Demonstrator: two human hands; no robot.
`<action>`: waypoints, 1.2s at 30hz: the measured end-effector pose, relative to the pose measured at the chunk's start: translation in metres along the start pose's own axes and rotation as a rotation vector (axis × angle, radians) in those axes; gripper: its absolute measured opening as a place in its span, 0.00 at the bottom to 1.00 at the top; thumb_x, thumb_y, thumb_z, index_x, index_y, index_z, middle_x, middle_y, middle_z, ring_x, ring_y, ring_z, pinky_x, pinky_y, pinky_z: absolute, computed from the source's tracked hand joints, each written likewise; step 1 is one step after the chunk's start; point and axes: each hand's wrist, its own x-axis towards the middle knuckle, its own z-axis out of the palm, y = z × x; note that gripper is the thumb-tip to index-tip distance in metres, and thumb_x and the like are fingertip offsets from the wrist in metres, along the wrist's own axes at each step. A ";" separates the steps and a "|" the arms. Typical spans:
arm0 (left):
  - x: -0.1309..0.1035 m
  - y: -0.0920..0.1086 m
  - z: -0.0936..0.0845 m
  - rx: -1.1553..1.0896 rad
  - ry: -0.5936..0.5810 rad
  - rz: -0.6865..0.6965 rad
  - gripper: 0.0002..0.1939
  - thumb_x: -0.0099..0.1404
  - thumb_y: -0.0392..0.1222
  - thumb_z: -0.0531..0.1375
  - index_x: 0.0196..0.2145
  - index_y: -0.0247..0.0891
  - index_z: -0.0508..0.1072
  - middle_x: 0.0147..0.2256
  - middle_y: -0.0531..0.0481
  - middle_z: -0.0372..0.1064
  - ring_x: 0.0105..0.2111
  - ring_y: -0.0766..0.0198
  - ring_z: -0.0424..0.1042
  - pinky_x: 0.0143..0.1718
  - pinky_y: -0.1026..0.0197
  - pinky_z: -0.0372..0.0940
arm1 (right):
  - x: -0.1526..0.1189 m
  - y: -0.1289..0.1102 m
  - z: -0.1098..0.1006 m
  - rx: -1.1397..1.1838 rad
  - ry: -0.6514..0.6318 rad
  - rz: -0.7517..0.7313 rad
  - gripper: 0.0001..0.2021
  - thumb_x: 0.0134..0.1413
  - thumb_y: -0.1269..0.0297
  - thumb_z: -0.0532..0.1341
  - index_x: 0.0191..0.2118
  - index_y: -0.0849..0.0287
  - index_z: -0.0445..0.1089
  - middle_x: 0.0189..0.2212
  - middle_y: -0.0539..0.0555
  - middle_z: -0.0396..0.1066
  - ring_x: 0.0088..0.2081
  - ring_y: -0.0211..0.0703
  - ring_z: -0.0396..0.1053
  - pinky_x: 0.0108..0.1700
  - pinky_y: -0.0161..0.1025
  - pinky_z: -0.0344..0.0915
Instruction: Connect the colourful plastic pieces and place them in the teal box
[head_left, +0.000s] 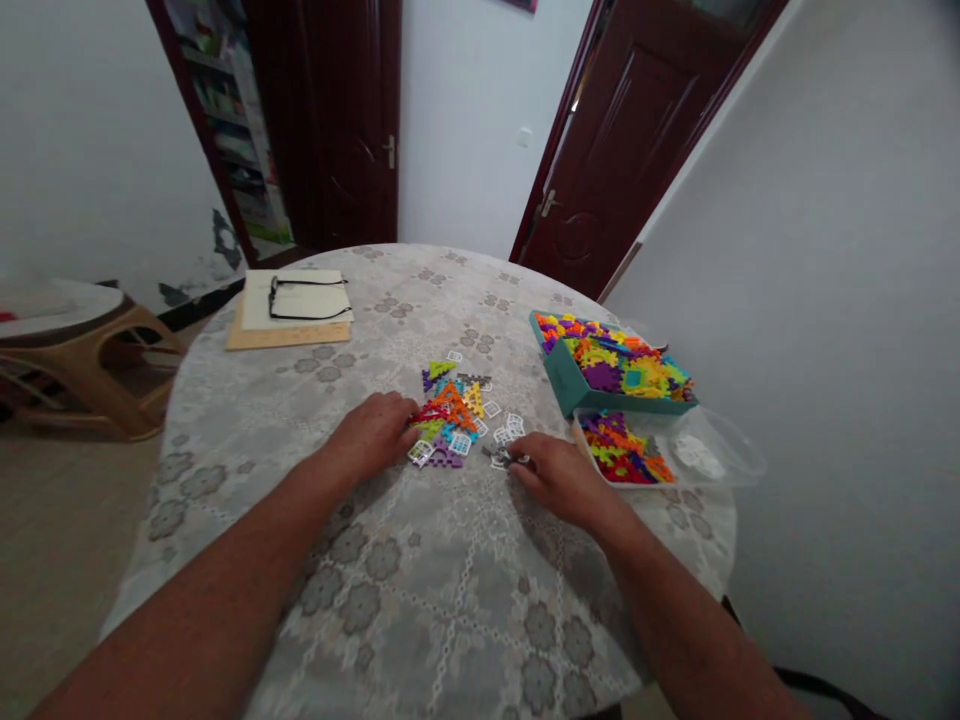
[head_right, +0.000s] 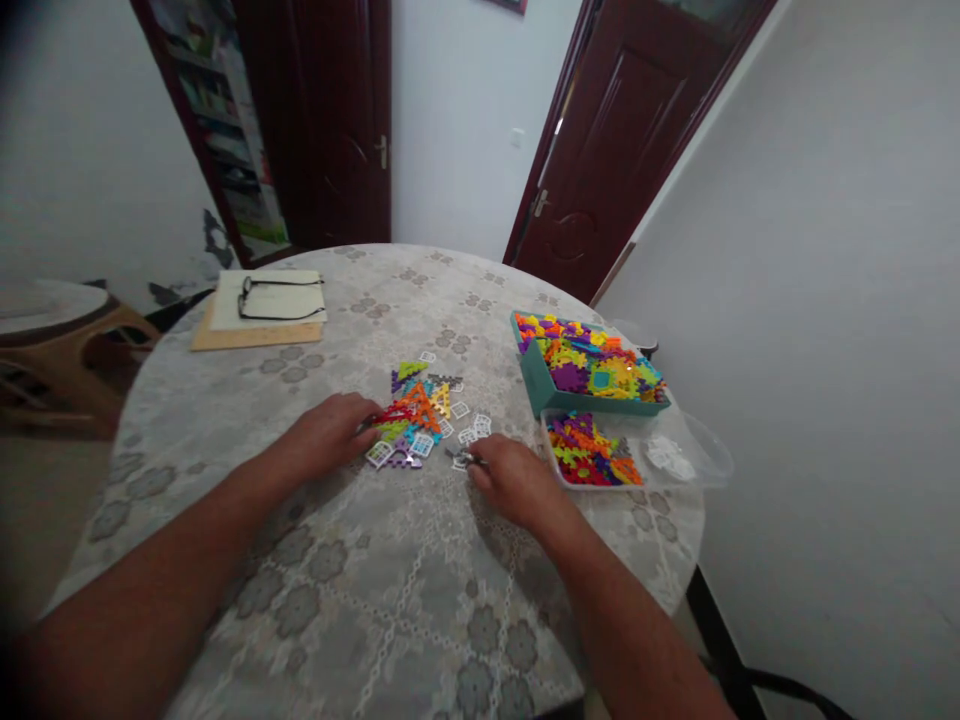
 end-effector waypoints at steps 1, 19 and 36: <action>0.000 0.001 -0.001 0.010 -0.002 -0.002 0.15 0.72 0.47 0.56 0.46 0.41 0.80 0.44 0.39 0.78 0.46 0.49 0.75 0.49 0.52 0.66 | 0.000 0.002 0.001 -0.011 0.004 0.009 0.08 0.66 0.65 0.64 0.49 0.54 0.78 0.44 0.57 0.79 0.45 0.49 0.77 0.46 0.41 0.68; -0.009 0.020 -0.019 -0.064 -0.058 -0.032 0.18 0.67 0.52 0.67 0.50 0.42 0.78 0.48 0.39 0.77 0.49 0.47 0.75 0.50 0.51 0.66 | 0.003 0.013 0.025 0.171 0.177 0.058 0.11 0.59 0.67 0.63 0.48 0.55 0.69 0.42 0.56 0.74 0.41 0.48 0.73 0.45 0.42 0.67; -0.011 0.026 -0.012 -0.101 -0.127 0.074 0.13 0.67 0.45 0.65 0.48 0.42 0.77 0.48 0.42 0.76 0.46 0.51 0.74 0.45 0.54 0.65 | 0.008 -0.003 0.033 0.402 0.280 -0.093 0.12 0.67 0.63 0.61 0.54 0.55 0.73 0.38 0.53 0.76 0.33 0.41 0.70 0.38 0.39 0.67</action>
